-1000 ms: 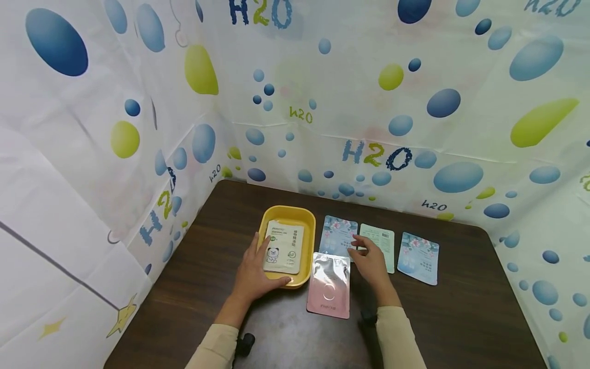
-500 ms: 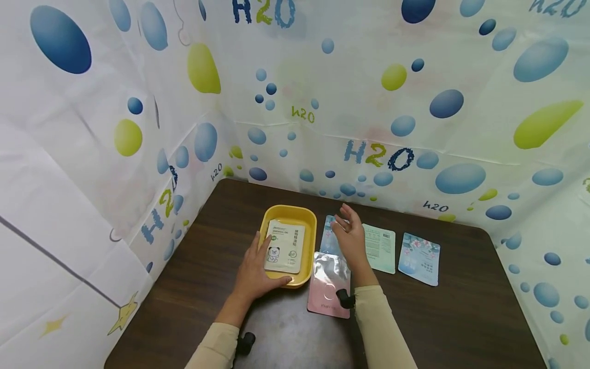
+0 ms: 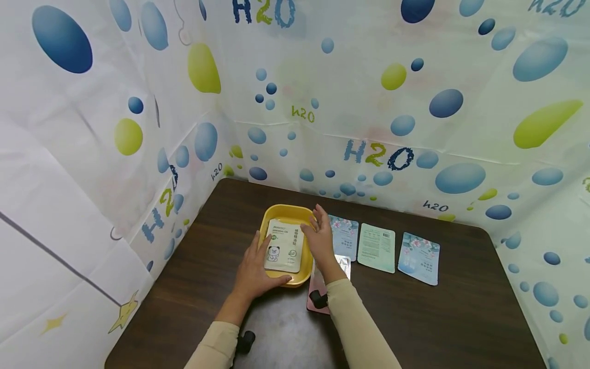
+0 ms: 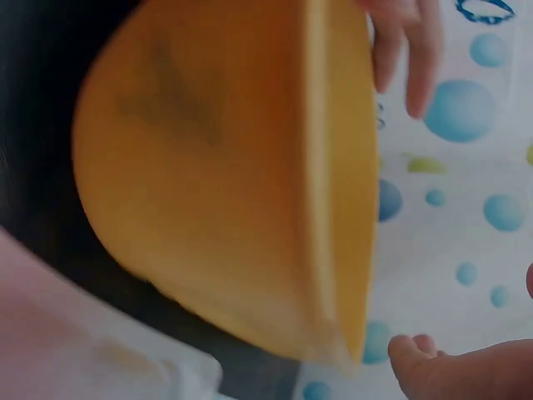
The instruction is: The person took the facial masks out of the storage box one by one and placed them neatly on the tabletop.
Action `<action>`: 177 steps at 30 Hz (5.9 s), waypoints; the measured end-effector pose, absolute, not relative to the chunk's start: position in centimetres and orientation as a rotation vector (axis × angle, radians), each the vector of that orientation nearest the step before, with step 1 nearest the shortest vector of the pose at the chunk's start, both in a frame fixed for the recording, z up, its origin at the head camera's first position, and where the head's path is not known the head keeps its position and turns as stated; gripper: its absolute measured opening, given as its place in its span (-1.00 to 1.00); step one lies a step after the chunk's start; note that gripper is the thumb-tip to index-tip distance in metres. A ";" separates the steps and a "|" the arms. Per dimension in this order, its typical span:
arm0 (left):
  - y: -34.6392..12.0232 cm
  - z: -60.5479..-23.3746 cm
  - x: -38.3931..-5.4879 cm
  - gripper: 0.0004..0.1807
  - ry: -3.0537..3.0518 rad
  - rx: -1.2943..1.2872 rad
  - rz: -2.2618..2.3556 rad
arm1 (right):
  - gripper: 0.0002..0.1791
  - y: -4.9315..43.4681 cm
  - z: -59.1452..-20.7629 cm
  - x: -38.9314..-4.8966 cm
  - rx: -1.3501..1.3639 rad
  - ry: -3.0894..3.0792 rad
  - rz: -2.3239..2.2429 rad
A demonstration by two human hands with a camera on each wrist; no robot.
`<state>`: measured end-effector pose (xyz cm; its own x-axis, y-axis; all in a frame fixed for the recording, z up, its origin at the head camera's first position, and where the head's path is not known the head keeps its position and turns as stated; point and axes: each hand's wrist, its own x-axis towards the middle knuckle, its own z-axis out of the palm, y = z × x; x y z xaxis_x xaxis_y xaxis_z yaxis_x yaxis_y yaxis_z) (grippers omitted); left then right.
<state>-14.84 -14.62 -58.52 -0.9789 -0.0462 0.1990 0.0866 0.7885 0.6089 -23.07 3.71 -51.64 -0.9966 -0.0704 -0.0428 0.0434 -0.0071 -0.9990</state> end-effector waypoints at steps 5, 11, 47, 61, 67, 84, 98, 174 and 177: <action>-14.6 -58.5 -14.8 0.36 -2.763 -0.040 -0.947 | -0.21 2.3 -53.2 -22.9 0.046 2.106 -2.161; -14.6 -58.6 -14.8 0.35 -2.751 -0.070 -0.933 | -0.22 0.9 -54.9 -22.9 0.144 2.078 -2.134; -14.6 -58.6 -14.9 0.33 -2.727 -0.075 -0.931 | -0.22 -0.1 -55.8 -22.7 0.078 1.968 -2.148; -14.7 -58.6 -14.9 0.32 -2.717 -0.090 -0.923 | -0.30 -0.2 -55.6 -22.5 0.001 2.193 -1.973; -14.9 -58.9 -15.0 0.35 -2.713 -0.103 -0.926 | -0.33 0.6 -54.5 -22.7 -0.065 2.230 -2.005; -14.7 -58.4 -14.7 0.44 -2.771 -0.049 -0.968 | -0.35 5.5 -51.3 -25.7 0.029 2.149 -2.243; -14.6 -58.5 -14.9 0.42 -2.750 -0.029 -0.990 | -0.40 10.8 -49.9 -27.3 0.163 2.144 -2.310; -14.5 -58.6 -14.9 0.36 -2.768 -0.004 -1.009 | -0.39 28.7 -58.5 -18.2 0.255 2.648 -1.423; -14.5 -58.5 -14.9 0.36 -2.775 0.003 -1.015 | -0.39 28.8 -58.6 -18.1 0.246 2.671 -1.426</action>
